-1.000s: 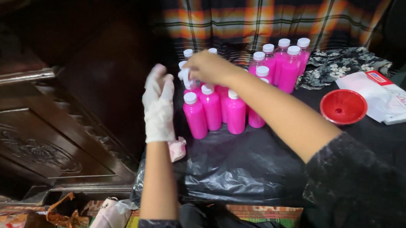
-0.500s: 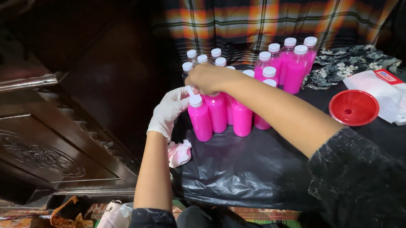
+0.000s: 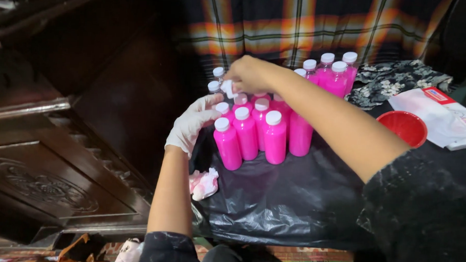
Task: The person pours pink liquid from a measuring cup into small plastic bottles using a red funnel. They then screw white caps onto the filled bottles and wipe the funnel and bottle necks with a tissue.
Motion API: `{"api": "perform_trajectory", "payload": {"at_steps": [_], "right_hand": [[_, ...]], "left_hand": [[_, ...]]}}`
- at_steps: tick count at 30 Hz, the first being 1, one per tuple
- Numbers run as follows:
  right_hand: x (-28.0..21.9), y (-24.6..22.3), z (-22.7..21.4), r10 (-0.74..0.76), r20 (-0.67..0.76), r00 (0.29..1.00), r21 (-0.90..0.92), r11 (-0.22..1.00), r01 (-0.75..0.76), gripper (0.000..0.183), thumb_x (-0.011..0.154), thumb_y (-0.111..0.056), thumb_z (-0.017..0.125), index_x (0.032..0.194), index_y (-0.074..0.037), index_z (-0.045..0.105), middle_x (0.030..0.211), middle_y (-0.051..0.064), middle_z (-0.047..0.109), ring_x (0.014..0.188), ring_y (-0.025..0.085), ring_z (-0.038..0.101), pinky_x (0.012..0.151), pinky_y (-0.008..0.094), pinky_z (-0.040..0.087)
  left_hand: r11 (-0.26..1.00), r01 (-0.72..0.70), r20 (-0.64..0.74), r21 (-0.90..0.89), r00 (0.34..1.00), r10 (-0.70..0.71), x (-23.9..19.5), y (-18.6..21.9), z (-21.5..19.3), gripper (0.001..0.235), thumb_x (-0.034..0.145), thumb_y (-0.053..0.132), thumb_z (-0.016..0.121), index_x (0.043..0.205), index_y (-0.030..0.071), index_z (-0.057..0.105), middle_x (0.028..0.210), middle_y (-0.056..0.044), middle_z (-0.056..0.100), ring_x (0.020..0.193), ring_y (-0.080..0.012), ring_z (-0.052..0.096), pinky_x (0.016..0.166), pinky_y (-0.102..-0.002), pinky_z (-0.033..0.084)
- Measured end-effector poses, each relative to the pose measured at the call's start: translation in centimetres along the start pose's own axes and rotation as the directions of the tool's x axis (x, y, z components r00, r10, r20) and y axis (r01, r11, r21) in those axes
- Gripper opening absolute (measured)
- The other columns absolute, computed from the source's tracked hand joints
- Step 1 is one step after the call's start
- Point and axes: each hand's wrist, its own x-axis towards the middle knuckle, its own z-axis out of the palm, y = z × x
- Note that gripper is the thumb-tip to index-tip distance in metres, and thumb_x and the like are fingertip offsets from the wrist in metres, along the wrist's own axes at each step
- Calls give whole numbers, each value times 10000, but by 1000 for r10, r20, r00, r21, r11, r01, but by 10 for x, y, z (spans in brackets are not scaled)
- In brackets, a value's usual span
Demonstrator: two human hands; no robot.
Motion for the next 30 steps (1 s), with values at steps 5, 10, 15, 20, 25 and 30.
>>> {"api": "perform_trajectory", "payload": {"at_steps": [5,10,15,20,25,30], "right_hand": [[0,23,24,-2,104,995,-100,995,13,198,888,-260,745,984,-89,771,910,154,732,943,392,715,848,518,580],[-3,25,42,-23,142,990,-197,979,51,212,899,-263,724,984,-73,767,914,171,729,925,404,719,855,511,585],[3,26,54,-42,81,996,-260,964,62,227,893,-274,736,959,-58,761,886,173,718,898,407,721,820,527,590],[8,33,65,-22,44,999,-322,946,35,256,875,-314,754,938,-65,759,861,157,708,883,392,728,797,502,600],[12,33,68,75,17,997,-303,951,-66,282,828,-352,803,890,-83,750,799,136,696,816,390,735,742,521,609],[9,22,49,157,55,986,-164,976,-146,282,856,-326,801,926,-53,784,866,195,731,884,420,735,809,525,596]], "left_hand": [[999,-18,50,-29,999,19,-8,30,31,802,694,96,661,1486,135,538,1362,-66,667,1238,-243,644,1020,-346,540],[994,18,59,104,998,-24,-20,45,42,754,706,99,636,1453,176,576,1472,-75,594,1368,-284,547,1165,-386,410],[883,-113,77,455,993,88,10,22,31,620,760,144,627,1380,136,639,1379,-99,646,1288,-261,587,1090,-369,468],[761,-249,178,599,968,177,13,12,26,522,815,175,666,1336,154,680,1360,-99,643,1267,-255,585,1048,-335,479],[946,21,-29,323,999,-12,-5,29,36,518,708,161,621,1209,148,754,1150,-38,700,1116,-211,615,1011,-349,482],[957,35,-47,289,999,-22,-10,35,36,537,694,158,617,1213,149,754,1151,-56,704,1124,-230,618,1016,-348,475]]}}
